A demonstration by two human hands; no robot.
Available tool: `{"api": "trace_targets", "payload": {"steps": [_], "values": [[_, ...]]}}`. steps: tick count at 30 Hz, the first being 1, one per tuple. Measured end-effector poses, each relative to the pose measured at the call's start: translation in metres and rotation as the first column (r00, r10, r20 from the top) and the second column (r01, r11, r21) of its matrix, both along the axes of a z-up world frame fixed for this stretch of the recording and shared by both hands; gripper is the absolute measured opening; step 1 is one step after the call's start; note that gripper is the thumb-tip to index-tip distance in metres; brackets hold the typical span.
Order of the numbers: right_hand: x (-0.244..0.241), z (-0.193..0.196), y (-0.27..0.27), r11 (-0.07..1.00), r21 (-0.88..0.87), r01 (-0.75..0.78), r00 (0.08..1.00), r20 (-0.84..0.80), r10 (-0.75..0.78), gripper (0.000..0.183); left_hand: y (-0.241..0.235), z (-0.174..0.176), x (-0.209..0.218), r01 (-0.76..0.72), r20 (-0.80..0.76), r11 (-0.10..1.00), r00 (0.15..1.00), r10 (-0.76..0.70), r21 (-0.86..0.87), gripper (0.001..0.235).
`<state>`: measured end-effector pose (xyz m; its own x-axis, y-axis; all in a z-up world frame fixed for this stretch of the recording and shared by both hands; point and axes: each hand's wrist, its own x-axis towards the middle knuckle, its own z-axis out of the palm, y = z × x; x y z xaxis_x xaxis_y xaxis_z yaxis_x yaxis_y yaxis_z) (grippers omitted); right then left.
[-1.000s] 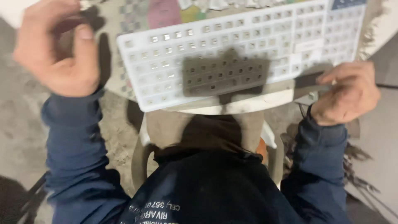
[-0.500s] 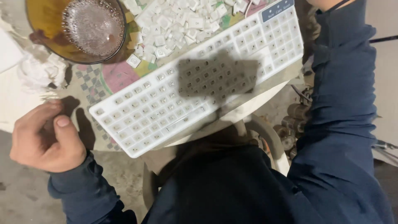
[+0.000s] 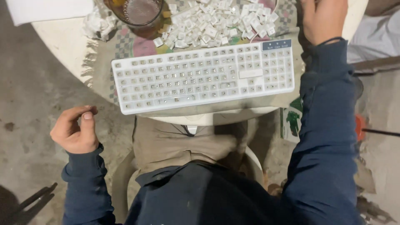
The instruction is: Cleaning a computer keyboard by scrubbing it with a toothbrush and a cleaning solution after removing the keycaps.
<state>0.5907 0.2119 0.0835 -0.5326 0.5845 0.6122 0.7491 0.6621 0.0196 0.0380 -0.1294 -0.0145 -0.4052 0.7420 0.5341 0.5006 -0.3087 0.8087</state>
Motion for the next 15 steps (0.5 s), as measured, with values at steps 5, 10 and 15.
{"api": "trace_targets", "payload": {"steps": [5,10,15], "values": [[-0.012,0.037,-0.039,0.970,-0.177,-0.166,0.936,-0.337,0.099,0.012,0.024,0.037,0.028,0.066,0.082,0.997,0.995,-0.063,-0.035,0.012],[-0.057,0.078,-0.087,0.924,-0.350,-0.154,0.966,-0.249,0.067,0.018,0.074,0.077,0.053,0.080,-0.169,0.997,0.983,-0.075,0.023,0.008],[-0.102,0.087,-0.115,0.919,-0.353,-0.173,0.979,-0.163,0.121,0.021,0.071,0.057,0.052,0.067,-0.103,0.992,0.993,-0.055,0.111,0.010]]}}
